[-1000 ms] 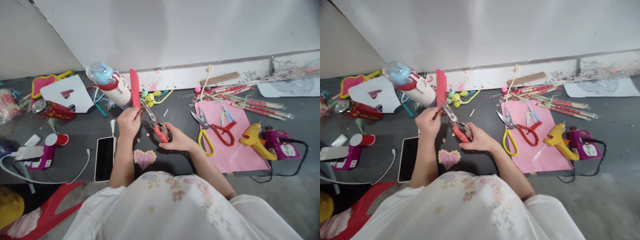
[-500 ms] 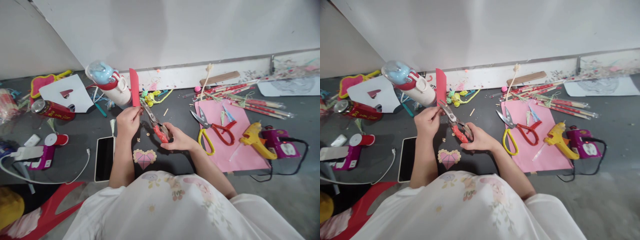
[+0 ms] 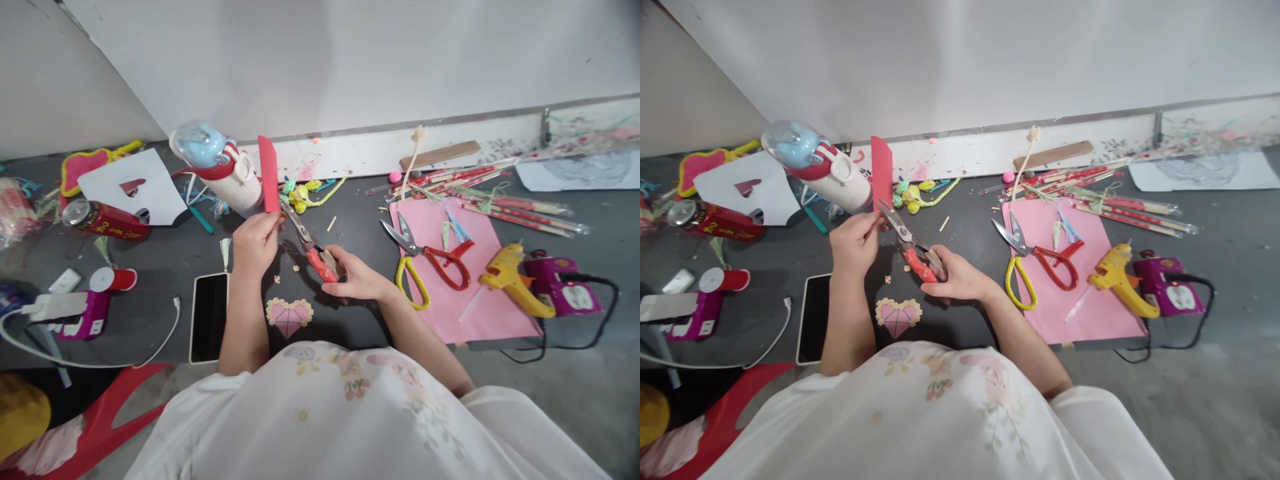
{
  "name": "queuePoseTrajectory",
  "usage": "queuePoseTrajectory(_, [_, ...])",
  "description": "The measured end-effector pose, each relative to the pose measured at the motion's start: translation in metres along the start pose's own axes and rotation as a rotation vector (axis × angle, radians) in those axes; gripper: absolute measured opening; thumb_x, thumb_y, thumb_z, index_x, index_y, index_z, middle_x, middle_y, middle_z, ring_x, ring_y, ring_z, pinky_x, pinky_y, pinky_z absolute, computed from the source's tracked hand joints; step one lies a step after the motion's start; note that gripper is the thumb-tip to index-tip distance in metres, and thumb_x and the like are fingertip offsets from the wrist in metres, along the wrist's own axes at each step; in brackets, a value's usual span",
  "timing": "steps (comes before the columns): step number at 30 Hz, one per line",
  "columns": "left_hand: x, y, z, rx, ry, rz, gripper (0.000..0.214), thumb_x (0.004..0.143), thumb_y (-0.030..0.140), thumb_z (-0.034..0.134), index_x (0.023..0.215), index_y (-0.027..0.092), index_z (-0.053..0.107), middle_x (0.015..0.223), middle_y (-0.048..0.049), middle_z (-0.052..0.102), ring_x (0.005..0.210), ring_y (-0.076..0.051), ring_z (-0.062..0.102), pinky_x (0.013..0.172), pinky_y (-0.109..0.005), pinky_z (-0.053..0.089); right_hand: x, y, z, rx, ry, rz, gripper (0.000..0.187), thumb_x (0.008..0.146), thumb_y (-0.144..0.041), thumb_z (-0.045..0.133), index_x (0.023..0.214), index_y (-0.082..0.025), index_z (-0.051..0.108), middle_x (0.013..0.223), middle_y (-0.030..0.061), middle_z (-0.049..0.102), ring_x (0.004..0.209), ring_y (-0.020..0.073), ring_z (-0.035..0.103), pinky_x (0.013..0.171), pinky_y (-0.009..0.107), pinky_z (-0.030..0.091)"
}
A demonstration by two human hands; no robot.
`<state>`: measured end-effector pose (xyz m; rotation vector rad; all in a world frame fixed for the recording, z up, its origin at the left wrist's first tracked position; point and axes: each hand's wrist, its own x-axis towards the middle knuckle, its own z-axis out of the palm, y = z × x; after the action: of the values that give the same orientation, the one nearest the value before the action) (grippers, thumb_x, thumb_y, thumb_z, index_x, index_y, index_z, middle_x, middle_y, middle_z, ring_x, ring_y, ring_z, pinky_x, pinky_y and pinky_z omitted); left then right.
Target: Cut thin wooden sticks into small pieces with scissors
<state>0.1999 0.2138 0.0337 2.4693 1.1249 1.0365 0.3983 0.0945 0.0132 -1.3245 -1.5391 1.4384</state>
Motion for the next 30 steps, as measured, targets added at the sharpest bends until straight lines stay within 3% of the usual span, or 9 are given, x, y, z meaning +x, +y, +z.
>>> queuePoseTrajectory(15, [0.001,-0.002,-0.001,0.050,-0.025,0.005,0.025,0.090,0.028,0.047,0.088,0.018,0.070,0.073,-0.0041,0.070,0.072,-0.015,0.065,0.069,-0.025,0.049,0.000,0.001,-0.001,0.028,-0.022,-0.003,0.038,0.076,-0.040,0.067,0.099,-0.019,0.047,0.066,-0.0049,0.045,0.055,0.0100,0.043,0.051,0.023,0.035])
queuePoseTrajectory(21, [0.001,0.002,0.002,0.140,0.006,0.001,0.023,0.091,0.030,0.048,0.091,0.020,0.069,0.086,-0.0065,0.071,0.084,-0.018,0.064,0.080,-0.031,0.047,0.001,0.005,0.000,0.038,-0.002,0.013,0.039,0.075,-0.044,0.068,0.097,-0.020,0.047,0.067,-0.0046,0.046,0.056,0.0104,0.045,0.051,0.023,0.037])
queuePoseTrajectory(24, [0.001,0.014,0.009,0.167,0.171,-0.066,0.021,0.090,0.033,0.050,0.090,0.019,0.066,0.088,-0.0071,0.069,0.089,-0.019,0.062,0.087,-0.034,0.045,0.004,0.010,0.001,0.119,0.058,0.047,0.042,0.074,-0.049,0.067,0.096,-0.021,0.045,0.066,-0.0055,0.045,0.053,0.0099,0.045,0.049,0.023,0.038])
queuePoseTrajectory(26, [0.000,0.025,0.015,0.085,0.213,-0.145,0.023,0.090,0.035,0.049,0.085,0.018,0.064,0.080,-0.0051,0.066,0.080,-0.016,0.060,0.081,-0.031,0.046,0.006,0.013,0.002,0.226,0.088,0.072,0.044,0.075,-0.052,0.065,0.098,-0.022,0.042,0.066,-0.0060,0.046,0.050,0.0096,0.045,0.047,0.024,0.039])
queuePoseTrajectory(28, [-0.003,0.037,0.023,-0.072,0.140,-0.257,0.025,0.089,0.040,0.051,0.085,0.018,0.063,0.079,-0.0037,0.065,0.074,-0.014,0.060,0.076,-0.028,0.048,0.007,0.014,0.002,0.334,0.115,0.085,0.046,0.076,-0.055,0.063,0.099,-0.023,0.040,0.065,-0.0062,0.047,0.046,0.0096,0.046,0.044,0.024,0.040])
queuePoseTrajectory(30, [-0.007,0.047,0.032,-0.308,-0.017,-0.391,0.029,0.085,0.043,0.056,0.098,0.018,0.062,0.089,-0.0053,0.068,0.080,-0.014,0.063,0.075,-0.027,0.050,0.008,0.014,0.002,0.407,0.142,0.074,0.048,0.075,-0.057,0.062,0.101,-0.023,0.039,0.064,-0.0063,0.047,0.043,0.0097,0.045,0.041,0.024,0.039])
